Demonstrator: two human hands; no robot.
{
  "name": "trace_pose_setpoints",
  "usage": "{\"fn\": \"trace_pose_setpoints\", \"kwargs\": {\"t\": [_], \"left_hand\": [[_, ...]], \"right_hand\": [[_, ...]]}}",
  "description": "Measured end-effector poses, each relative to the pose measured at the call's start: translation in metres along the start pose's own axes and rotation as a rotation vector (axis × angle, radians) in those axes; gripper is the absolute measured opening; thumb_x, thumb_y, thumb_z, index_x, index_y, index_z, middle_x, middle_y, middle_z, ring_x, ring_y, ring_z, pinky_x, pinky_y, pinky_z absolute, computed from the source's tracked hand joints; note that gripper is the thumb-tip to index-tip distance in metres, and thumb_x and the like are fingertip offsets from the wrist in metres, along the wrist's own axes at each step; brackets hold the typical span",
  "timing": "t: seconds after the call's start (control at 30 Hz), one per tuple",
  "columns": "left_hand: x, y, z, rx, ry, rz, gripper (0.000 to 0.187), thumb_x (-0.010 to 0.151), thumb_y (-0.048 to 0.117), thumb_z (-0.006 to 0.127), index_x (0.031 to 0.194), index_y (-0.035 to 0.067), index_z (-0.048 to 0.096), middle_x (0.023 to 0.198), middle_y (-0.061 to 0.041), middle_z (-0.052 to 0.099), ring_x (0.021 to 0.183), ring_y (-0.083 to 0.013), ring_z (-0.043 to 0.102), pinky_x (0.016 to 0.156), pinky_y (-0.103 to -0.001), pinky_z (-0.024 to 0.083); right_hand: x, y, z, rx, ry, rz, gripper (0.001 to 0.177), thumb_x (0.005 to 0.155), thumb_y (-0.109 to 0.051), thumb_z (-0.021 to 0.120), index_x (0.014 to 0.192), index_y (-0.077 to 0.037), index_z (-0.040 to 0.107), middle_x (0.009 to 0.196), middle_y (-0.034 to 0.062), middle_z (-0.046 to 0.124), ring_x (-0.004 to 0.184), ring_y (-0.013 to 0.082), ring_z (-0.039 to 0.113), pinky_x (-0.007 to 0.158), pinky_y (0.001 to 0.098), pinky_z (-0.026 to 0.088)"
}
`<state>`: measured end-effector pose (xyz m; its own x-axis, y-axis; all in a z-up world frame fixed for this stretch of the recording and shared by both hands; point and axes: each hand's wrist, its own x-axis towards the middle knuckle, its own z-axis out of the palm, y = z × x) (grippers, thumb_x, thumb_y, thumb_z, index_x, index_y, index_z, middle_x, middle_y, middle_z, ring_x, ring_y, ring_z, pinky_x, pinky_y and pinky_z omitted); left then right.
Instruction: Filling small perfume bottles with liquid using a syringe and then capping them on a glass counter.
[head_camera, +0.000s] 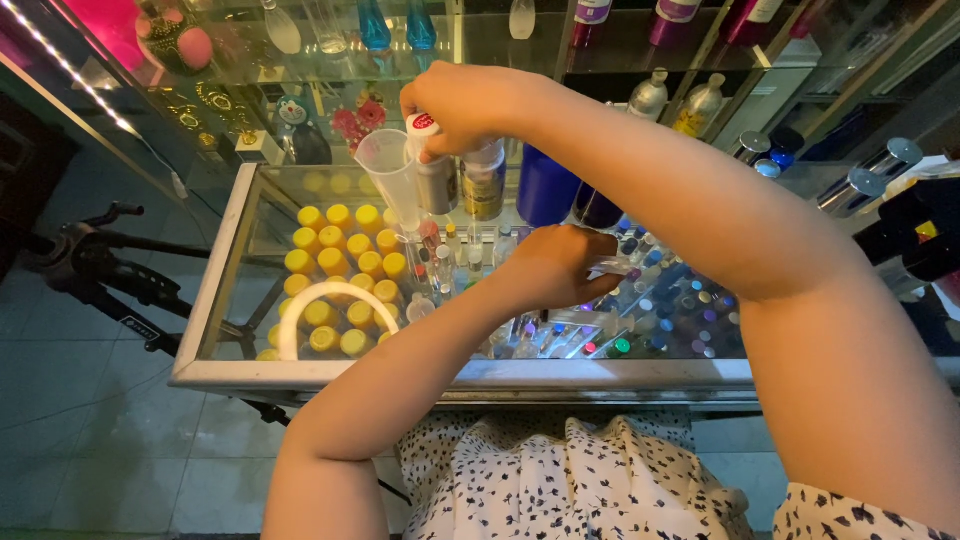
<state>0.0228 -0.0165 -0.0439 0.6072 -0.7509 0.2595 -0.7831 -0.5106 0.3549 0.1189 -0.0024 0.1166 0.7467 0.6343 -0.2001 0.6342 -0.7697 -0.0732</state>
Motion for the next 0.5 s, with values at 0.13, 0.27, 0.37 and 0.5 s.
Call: {"fn": "trace_pose_setpoints", "kwargs": {"t": [0.13,0.27,0.37,0.5], "left_hand": [[-0.002,0.001,-0.002,-0.01,0.054,0.019,0.03,0.089,0.041,0.067,0.088,0.012,0.059,0.076,-0.011,0.07,0.07,-0.0384,0.066,0.051,-0.05,0.048],[-0.002,0.005,-0.006,-0.014,0.019,0.013,0.029,0.092,0.041,0.065,0.089,0.012,0.059,0.075,-0.011,0.07,0.067,-0.0368,0.064,0.05,-0.049,0.048],[-0.002,0.002,-0.001,-0.031,0.052,0.033,0.028,0.09,0.04,0.067,0.088,0.012,0.059,0.074,-0.011,0.07,0.067,-0.0379,0.065,0.05,-0.049,0.048],[-0.002,-0.001,0.001,-0.052,0.079,0.038,0.029,0.089,0.038,0.069,0.083,0.012,0.056,0.071,-0.009,0.067,0.064,-0.0365,0.063,0.049,-0.049,0.044]], "right_hand": [[-0.022,-0.005,-0.018,-0.022,-0.046,-0.002,0.054,0.094,-0.04,0.076,0.139,-0.016,0.06,0.128,0.01,0.067,0.106,0.0312,0.065,0.08,0.0485,0.052],[-0.038,0.006,-0.027,-0.174,-0.061,0.025,0.047,0.096,-0.048,0.074,0.113,-0.005,0.069,0.098,0.0119,0.072,0.082,0.0315,0.065,0.065,0.0471,0.047],[-0.053,0.002,-0.027,-0.201,-0.084,0.071,0.042,0.093,-0.045,0.077,0.107,-0.005,0.073,0.101,0.0117,0.074,0.085,0.0321,0.068,0.065,0.0473,0.05],[-0.045,0.014,-0.009,-0.175,-0.042,0.05,0.042,0.085,-0.037,0.085,0.115,-0.01,0.073,0.11,0.0091,0.073,0.092,0.0315,0.069,0.066,0.0471,0.053]]}}
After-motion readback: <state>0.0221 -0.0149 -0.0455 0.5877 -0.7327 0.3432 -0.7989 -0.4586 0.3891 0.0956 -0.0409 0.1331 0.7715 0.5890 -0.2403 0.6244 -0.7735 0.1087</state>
